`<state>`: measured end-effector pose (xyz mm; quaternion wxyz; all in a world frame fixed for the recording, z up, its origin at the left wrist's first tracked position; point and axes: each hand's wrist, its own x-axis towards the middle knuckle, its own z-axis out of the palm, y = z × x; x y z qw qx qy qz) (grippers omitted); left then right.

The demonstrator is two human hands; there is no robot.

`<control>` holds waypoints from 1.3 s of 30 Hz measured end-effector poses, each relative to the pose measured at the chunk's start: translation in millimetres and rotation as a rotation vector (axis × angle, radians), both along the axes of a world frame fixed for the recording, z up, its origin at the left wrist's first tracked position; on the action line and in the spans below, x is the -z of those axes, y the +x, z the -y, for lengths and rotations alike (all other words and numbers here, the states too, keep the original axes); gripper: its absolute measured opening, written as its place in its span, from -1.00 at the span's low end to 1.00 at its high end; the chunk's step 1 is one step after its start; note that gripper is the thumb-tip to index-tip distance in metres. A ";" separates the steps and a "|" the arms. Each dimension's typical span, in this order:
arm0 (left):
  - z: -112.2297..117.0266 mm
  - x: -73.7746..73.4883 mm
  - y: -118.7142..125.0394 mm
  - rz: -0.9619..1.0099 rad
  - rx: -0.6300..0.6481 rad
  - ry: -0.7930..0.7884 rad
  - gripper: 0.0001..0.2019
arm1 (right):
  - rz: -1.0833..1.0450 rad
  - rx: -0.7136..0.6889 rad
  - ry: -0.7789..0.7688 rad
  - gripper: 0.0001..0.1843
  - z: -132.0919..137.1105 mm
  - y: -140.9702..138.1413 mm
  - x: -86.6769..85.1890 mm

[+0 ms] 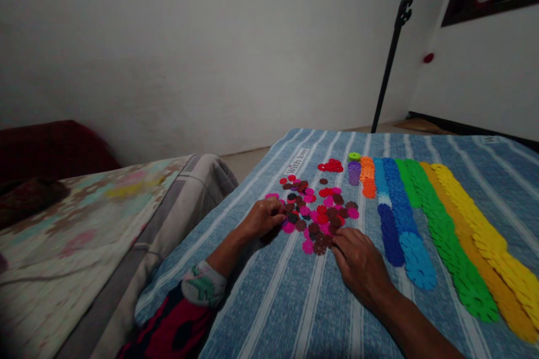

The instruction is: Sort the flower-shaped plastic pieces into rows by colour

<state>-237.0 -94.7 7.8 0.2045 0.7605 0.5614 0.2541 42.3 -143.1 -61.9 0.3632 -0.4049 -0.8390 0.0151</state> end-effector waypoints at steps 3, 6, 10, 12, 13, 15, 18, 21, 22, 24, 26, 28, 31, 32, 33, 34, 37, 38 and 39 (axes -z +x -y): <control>-2.5 2.6 -1.5 0.235 -0.025 -0.055 -0.95 | -0.003 0.001 0.011 -0.78 -0.7 0.5 -0.5; -6.1 1.7 -13.6 0.479 -0.165 -0.098 -0.88 | 0.002 -0.012 0.005 -0.77 -1.1 1.0 -1.0; -3.8 -4.0 -23.0 0.612 -0.153 -0.215 -0.82 | 0.008 -0.017 -0.005 -0.77 -0.7 1.4 -1.6; -0.7 -4.5 -20.8 0.574 -0.106 -0.230 -0.84 | 0.008 -0.017 -0.004 -0.77 -0.5 1.4 -1.7; 0.6 -3.7 -18.9 0.540 -0.090 -0.233 -0.86 | 0.009 -0.017 -0.003 -0.77 -0.5 1.4 -1.6; 2.2 -0.6 -15.3 0.459 -0.072 -0.238 -0.90 | 0.009 -0.014 0.001 -0.77 -0.6 1.4 -1.2; 1.1 4.5 -14.4 0.311 -0.066 -0.212 -0.94 | 0.011 -0.008 0.007 -0.77 -0.6 1.4 -0.3; -1.9 5.4 -18.0 0.155 -0.050 -0.160 -0.97 | 0.015 -0.003 0.017 -0.78 -0.4 1.1 -0.1; -2.6 4.6 -19.2 0.115 -0.049 -0.151 -0.98 | 0.014 -0.004 0.021 -0.78 -0.4 0.9 -0.1; -2.6 1.6 -20.8 0.053 -0.054 -0.145 -0.98 | 0.009 -0.008 0.029 -0.78 -0.6 0.7 -0.3; -0.6 -3.1 -20.3 -0.010 -0.069 -0.144 -0.99 | 0.007 -0.011 0.034 -0.78 -0.9 0.7 0.0; 2.7 -8.9 -17.9 -0.089 -0.085 -0.149 -0.97 | 0.012 -0.009 0.034 -0.79 -1.3 1.0 0.6; 7.4 -16.9 -12.5 -0.187 -0.121 -0.185 -0.92 | 0.019 0.002 0.036 -0.79 -1.5 1.2 1.1; 8.3 -18.7 -10.8 -0.204 -0.132 -0.201 -0.92 | 0.019 0.003 0.038 -0.79 -1.4 1.1 1.0; 8.8 -19.9 -9.3 -0.217 -0.144 -0.212 -0.92 | 0.019 0.002 0.039 -0.79 -1.3 0.9 0.7; 9.0 -20.5 -8.1 -0.233 -0.154 -0.219 -0.93 | 0.018 0.000 0.041 -0.78 -1.1 0.7 0.3; 8.0 -19.1 -6.3 -0.285 -0.185 -0.200 -0.90 | 0.017 -0.009 0.037 -0.78 -0.8 0.2 -0.8; 7.4 -17.8 -6.2 -0.290 -0.192 -0.197 -0.90 | 0.016 -0.010 0.036 -0.79 -0.7 0.1 -0.9; 6.9 -16.4 -6.2 -0.285 -0.195 -0.202 -0.89 | 0.014 -0.009 0.035 -0.79 -0.7 0.1 -0.9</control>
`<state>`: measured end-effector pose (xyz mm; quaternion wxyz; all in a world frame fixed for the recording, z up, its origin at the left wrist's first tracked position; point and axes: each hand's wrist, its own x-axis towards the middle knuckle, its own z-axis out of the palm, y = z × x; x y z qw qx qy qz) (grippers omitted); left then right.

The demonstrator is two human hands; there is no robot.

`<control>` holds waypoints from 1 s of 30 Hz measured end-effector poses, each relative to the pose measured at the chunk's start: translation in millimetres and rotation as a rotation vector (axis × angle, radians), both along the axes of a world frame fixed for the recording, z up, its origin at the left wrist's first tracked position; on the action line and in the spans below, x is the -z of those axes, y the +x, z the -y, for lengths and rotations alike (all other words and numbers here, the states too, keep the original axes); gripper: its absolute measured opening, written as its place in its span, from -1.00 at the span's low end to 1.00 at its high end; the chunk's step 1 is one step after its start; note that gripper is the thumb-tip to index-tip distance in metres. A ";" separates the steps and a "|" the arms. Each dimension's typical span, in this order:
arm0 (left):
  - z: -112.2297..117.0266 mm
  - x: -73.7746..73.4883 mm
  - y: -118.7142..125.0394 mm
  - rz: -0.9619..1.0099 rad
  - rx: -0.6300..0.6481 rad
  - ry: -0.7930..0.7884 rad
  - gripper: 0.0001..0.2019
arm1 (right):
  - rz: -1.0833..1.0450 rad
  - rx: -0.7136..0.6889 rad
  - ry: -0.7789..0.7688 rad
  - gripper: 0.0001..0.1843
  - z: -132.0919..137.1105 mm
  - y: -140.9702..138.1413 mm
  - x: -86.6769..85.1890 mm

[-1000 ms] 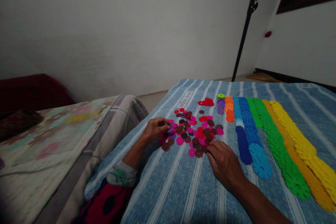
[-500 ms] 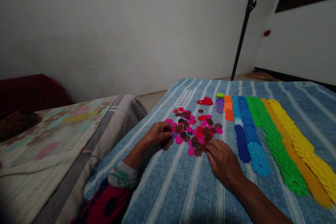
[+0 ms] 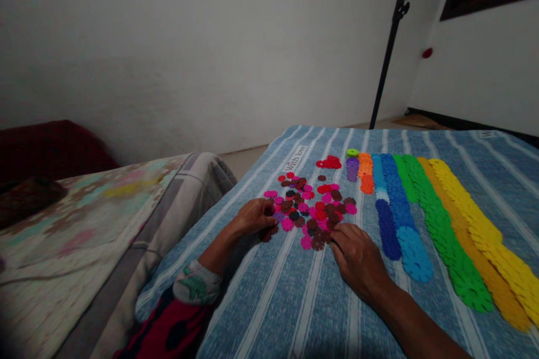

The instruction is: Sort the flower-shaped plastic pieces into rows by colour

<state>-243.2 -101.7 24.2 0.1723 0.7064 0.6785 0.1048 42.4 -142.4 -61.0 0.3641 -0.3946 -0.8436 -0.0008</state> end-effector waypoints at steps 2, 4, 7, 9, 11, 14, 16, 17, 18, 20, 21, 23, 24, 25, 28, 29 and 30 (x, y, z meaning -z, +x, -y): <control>-0.7 2.7 -0.1 0.029 -0.005 -0.014 -0.89 | -0.003 0.006 0.004 -0.79 -0.1 0.1 0.3; -1.1 4.4 -0.3 0.048 -0.003 -0.019 -0.88 | -0.003 0.007 0.010 -0.79 -0.3 0.2 0.8; -1.3 4.1 -0.5 0.031 -0.001 -0.018 -0.89 | 0.005 0.006 0.018 -0.79 -0.6 0.3 1.2; -1.2 2.2 -0.8 -0.006 -0.007 -0.027 -0.89 | 0.008 0.011 0.026 -0.79 -0.7 0.3 1.1; -0.7 0.1 -1.2 -0.038 -0.006 -0.035 -0.88 | 0.008 0.015 0.027 -0.79 -0.6 0.3 0.5; 0.2 -0.9 -2.0 -0.020 0.012 -0.037 -0.88 | 0.005 0.010 0.009 -0.79 -0.3 0.5 -0.7; 0.4 0.4 -2.7 0.023 0.017 -0.024 -0.87 | 0.008 0.000 -0.012 -0.78 0.0 0.7 -1.4; 0.3 1.5 -3.1 0.046 0.021 -0.014 -0.86 | 0.010 -0.004 -0.022 -0.77 0.1 0.7 -1.6; 0.2 2.6 -3.4 0.067 0.027 -0.004 -0.85 | 0.011 -0.006 -0.029 -0.77 0.2 0.7 -1.9; 0.2 4.5 -3.7 0.107 0.040 0.009 -0.84 | 0.008 -0.006 -0.039 -0.77 0.2 0.6 -2.4; 0.2 5.0 -3.6 0.125 0.044 0.018 -0.84 | 0.006 -0.006 -0.042 -0.76 0.2 0.6 -2.6; 0.6 5.3 -2.9 0.145 0.045 0.044 -0.84 | 0.001 -0.010 -0.041 -0.76 0.2 0.4 -3.1; 0.7 5.1 -2.4 0.144 0.049 0.055 -0.85 | 0.002 -0.012 -0.040 -0.76 0.2 0.2 -3.2; 0.8 4.9 -1.9 0.140 0.057 0.063 -0.85 | 0.002 -0.010 -0.035 -0.77 0.3 0.1 -3.3; 0.5 5.7 -1.3 0.144 0.097 0.066 -0.87 | 0.008 0.004 -0.016 -0.79 0.9 -0.2 -3.0; 0.2 6.8 -1.5 0.162 0.105 0.062 -0.87 | 0.010 0.007 -0.010 -0.79 1.1 -0.3 -2.9; 0.1 8.3 -1.8 0.188 0.110 0.053 -0.87 | 0.011 0.008 -0.005 -0.79 1.2 -0.4 -2.8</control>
